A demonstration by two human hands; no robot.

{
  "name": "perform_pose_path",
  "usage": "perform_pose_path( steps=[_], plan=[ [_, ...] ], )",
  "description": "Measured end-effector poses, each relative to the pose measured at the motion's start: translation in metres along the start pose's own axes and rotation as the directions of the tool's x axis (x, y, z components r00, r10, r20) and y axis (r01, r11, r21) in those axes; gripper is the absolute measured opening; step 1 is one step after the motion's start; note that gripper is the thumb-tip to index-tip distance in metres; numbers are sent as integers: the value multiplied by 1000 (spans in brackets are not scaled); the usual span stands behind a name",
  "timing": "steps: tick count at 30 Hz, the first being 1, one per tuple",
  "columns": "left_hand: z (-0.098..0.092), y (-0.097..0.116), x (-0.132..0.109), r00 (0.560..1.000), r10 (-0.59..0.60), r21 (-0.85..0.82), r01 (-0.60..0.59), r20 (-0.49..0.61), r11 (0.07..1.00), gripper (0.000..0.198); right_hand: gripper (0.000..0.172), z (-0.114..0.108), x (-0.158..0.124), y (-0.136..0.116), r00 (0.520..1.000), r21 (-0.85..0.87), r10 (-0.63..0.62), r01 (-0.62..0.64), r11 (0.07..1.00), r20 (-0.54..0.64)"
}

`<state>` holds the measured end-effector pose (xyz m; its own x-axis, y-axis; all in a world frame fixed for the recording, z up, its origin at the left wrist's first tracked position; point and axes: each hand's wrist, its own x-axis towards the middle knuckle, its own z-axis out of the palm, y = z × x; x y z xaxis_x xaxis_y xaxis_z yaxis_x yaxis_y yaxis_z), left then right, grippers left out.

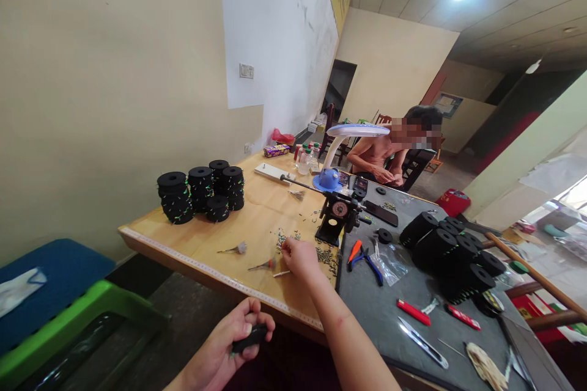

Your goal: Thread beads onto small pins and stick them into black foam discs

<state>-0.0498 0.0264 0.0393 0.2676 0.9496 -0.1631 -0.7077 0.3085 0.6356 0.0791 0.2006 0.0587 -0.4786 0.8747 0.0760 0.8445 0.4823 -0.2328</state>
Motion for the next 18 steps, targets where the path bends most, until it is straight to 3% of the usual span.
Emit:
perform_pose_path(
  steps=[18],
  plan=[
    [1, 3, -1, 1000, 11, 14, -11, -20, 1000, 22, 16, 3, 11, -15, 997, -37, 23, -20, 999, 73]
  ],
)
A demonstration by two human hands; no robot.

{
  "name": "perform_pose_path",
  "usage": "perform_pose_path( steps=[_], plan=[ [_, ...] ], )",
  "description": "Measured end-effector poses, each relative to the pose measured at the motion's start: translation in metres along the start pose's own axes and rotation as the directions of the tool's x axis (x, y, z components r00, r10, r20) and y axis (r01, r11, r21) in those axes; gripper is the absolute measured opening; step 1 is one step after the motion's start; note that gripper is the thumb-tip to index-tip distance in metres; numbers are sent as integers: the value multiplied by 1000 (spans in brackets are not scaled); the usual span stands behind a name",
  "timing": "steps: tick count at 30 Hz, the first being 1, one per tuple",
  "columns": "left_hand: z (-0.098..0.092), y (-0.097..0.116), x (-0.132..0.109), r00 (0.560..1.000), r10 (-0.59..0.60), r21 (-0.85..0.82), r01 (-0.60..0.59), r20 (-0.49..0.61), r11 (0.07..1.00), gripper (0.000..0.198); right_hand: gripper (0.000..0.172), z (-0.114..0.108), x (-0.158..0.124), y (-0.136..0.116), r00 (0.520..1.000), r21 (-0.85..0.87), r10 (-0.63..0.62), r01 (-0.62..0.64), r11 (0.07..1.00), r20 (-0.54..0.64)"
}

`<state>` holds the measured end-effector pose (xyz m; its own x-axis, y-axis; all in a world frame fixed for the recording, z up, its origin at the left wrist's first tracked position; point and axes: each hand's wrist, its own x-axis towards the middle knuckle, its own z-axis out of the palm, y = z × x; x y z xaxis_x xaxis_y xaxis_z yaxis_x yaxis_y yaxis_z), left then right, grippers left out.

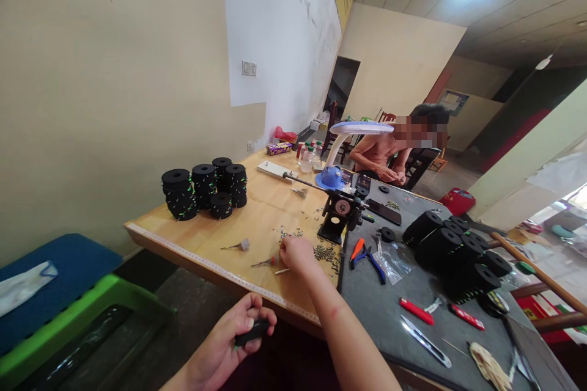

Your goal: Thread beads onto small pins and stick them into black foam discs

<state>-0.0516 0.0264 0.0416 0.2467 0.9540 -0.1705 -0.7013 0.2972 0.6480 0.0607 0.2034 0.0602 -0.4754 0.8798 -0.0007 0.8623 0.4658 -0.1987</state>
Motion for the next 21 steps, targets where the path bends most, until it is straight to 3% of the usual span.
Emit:
perform_pose_path(
  steps=[5, 10, 12, 15, 18, 21],
  plan=[
    [2, 4, 0, 998, 22, 48, -19, -64, 999, 22, 14, -16, -13, -2, 999, 121, -12, 18, 992, -50],
    [0, 3, 0, 988, 126, 145, -113, -86, 983, 25, 14, -34, -72, -5, 994, 317, -43, 72, 946, -97],
    [0, 0, 0, 982, 172, 198, -155, -74, 968, 26, 12, -34, -103, -9, 987, 544, -35, 117, 831, -159],
    [1, -6, 2, 966, 258, 259, -242, -27, 935, 25, 10, -24, -141, -20, 994, 772, -15, 96, 628, -111],
    [4, -11, 3, 949, 315, 288, -307, 18, 907, 25, 11, -13, -160, -29, 997, 886, 60, 12, 463, -45],
    [9, -13, 4, 949, 315, 314, -307, 28, 899, 25, 12, -6, -165, -32, 994, 917, 105, -17, 399, -27]
  ],
)
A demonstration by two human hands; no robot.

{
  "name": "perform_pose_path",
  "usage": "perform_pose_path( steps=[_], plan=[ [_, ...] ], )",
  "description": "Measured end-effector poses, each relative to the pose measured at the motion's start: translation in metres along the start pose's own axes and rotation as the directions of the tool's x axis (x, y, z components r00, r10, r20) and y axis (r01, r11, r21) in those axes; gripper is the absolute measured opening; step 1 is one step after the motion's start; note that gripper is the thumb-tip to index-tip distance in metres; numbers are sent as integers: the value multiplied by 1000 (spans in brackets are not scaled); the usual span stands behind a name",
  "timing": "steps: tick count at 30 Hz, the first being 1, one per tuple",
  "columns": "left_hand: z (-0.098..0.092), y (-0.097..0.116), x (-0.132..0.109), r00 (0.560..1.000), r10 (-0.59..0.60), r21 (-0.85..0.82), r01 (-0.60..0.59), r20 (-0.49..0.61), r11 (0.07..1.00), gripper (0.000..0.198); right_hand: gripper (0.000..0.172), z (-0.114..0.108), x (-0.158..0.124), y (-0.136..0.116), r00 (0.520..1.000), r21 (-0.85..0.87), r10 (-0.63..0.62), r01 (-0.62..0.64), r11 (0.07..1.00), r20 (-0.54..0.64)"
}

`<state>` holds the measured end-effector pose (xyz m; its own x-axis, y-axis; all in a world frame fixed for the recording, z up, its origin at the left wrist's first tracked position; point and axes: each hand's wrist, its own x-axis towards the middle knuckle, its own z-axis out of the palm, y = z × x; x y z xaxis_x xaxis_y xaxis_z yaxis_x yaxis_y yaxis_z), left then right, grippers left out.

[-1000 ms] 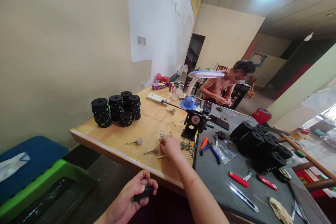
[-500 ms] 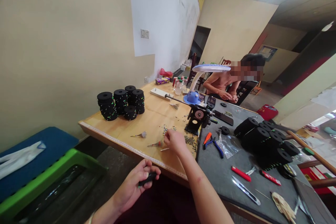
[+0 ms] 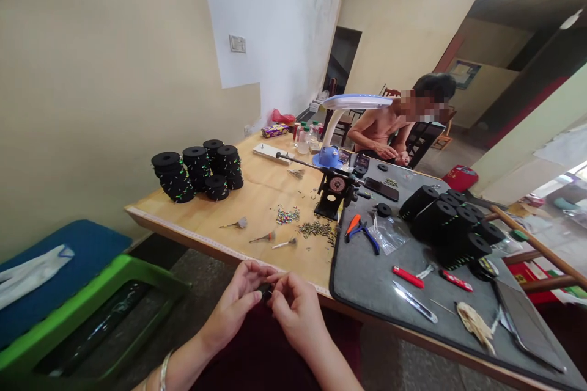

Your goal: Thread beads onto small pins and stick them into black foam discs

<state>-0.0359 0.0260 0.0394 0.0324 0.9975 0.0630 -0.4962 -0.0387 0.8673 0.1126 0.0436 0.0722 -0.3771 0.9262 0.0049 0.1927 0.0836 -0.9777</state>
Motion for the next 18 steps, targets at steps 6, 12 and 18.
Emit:
perform_pose_path(
  steps=[6, 12, 18],
  plan=[
    [7, 3, -1, 999, 24, 79, -25, 23, 997, 28, 13, -2, 2, 1, 1000, -32, -25, 25, 999, -9],
    [9, 2, -1, 1000, 5, 40, -6, 25, 999, 30, 11, -6, 2, -1, 1000, -82, -31, 31, 996, 3],
    [9, 3, -2, 999, 6, 69, -8, 33, 998, 28, 12, -6, 2, 0, 1000, -91, -24, 25, 996, 9]
  ],
)
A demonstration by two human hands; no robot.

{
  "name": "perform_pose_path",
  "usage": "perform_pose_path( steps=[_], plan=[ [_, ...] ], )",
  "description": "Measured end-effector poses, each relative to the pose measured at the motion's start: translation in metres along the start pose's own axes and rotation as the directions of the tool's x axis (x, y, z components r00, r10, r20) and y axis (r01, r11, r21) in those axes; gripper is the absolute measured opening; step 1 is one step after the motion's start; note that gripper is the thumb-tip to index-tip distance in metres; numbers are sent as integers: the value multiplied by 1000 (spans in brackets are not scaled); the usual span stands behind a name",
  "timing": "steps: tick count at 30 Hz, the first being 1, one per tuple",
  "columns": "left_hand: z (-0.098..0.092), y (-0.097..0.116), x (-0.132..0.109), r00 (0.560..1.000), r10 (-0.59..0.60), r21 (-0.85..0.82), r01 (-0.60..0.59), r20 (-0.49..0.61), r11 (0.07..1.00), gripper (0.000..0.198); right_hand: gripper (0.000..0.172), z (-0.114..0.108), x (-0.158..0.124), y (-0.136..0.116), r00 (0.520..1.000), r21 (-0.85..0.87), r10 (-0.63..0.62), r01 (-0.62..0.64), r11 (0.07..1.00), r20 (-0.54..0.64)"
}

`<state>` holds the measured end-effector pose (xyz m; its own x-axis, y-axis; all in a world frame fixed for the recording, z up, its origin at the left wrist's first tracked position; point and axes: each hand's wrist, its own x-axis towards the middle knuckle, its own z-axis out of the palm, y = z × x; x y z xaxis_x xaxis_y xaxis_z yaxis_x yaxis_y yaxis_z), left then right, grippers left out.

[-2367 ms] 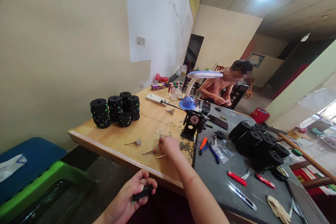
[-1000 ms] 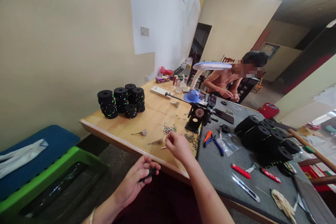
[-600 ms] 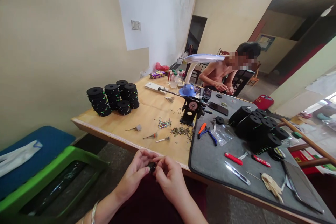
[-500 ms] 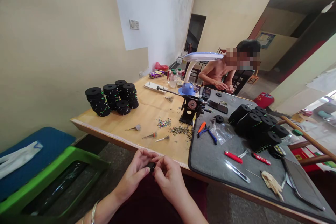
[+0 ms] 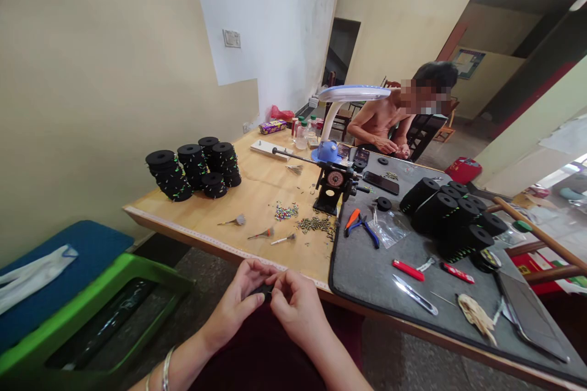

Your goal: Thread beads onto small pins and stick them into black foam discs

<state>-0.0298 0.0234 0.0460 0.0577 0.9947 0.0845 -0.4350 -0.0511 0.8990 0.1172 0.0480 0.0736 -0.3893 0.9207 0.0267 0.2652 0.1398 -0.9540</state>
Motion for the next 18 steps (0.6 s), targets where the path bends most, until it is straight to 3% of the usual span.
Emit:
perform_pose_path(
  steps=[18],
  plan=[
    [2, 0, 0, 1000, -1, 10, 1, -13, 1000, 28, 13, -1, 1, -1, 1000, -15, 3, -3, 1000, 13]
  ],
)
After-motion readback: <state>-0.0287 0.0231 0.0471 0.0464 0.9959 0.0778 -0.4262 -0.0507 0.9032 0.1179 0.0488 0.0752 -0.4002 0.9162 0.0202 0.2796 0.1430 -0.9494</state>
